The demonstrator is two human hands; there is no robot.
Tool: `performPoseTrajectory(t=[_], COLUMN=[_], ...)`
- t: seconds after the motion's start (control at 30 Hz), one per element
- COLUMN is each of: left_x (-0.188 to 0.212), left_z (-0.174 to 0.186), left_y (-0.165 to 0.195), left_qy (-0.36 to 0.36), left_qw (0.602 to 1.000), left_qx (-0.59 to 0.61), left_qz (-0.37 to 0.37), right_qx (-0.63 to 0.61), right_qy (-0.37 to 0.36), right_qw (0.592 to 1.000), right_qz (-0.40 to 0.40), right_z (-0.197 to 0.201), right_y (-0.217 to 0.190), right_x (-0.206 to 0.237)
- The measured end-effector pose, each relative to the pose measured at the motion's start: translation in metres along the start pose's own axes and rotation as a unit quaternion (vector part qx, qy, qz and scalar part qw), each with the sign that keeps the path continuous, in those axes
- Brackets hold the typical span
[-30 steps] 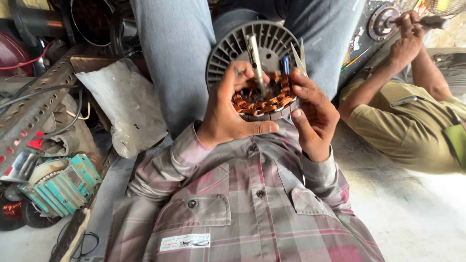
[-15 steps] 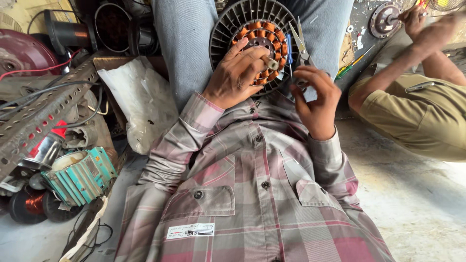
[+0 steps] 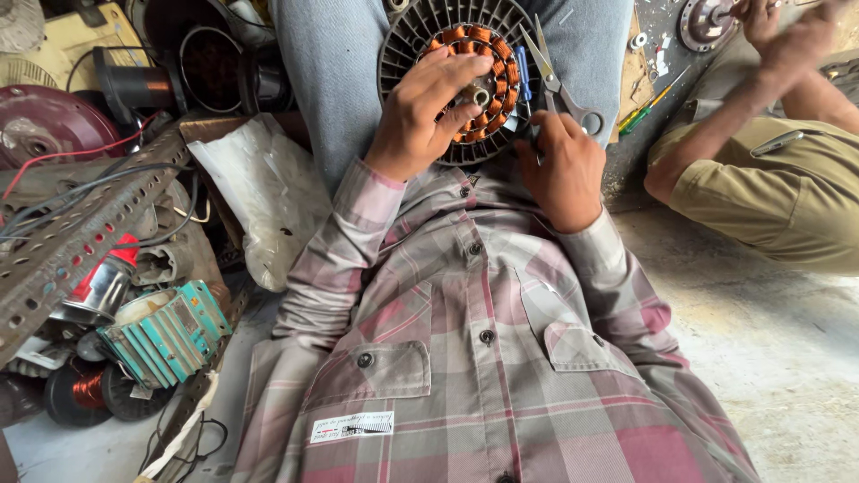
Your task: The person sits on the floor and wraps white insulating tape around the copper windings of a motor stator. They use scissors to cut the tape and a screwdriver to adjust the windings, repeating the process for multiple slots.
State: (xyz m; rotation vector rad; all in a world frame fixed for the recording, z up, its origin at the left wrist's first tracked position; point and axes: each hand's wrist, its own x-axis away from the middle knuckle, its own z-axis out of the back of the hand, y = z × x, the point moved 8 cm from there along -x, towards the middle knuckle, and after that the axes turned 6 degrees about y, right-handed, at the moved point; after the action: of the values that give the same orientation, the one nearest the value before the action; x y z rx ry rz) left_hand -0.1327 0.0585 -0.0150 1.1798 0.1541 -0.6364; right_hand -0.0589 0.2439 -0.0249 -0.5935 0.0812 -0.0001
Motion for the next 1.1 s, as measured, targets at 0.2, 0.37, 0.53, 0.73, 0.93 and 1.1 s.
performPoseTrajectory(t=[0.2,0.37,0.53,0.73,0.93,1.1], left_x=[-0.002,0.022,0.032,0.032,0.039,0.042], left_z=[0.009,0.039,0.031,-0.001,-0.005,-0.005], left_y=[-0.005,-0.007,0.002,0.0,-0.003,-0.007], left_qy=[0.029,0.148,0.11,-0.031,-0.054,-0.058], left_qw=[0.996,0.978,0.989,0.987,0.983,0.983], left_qx=[0.061,0.017,-0.026,-0.153,-0.172,-0.172], left_qz=[0.062,0.146,0.1,0.039,0.03,0.03], right_qx=[0.018,-0.025,-0.238,-0.552,-0.525,-0.511], right_qy=[-0.032,-0.026,-0.033,-0.005,-0.02,-0.027], right_qw=[0.999,0.999,0.966,0.827,0.848,0.857], right_qz=[0.004,0.017,-0.098,-0.106,-0.071,-0.06], right_z=[-0.009,-0.007,0.003,-0.017,-0.032,-0.034], right_y=[0.012,0.019,0.048,0.046,0.037,0.038], right_x=[-0.008,-0.012,-0.006,-0.014,-0.032,-0.034])
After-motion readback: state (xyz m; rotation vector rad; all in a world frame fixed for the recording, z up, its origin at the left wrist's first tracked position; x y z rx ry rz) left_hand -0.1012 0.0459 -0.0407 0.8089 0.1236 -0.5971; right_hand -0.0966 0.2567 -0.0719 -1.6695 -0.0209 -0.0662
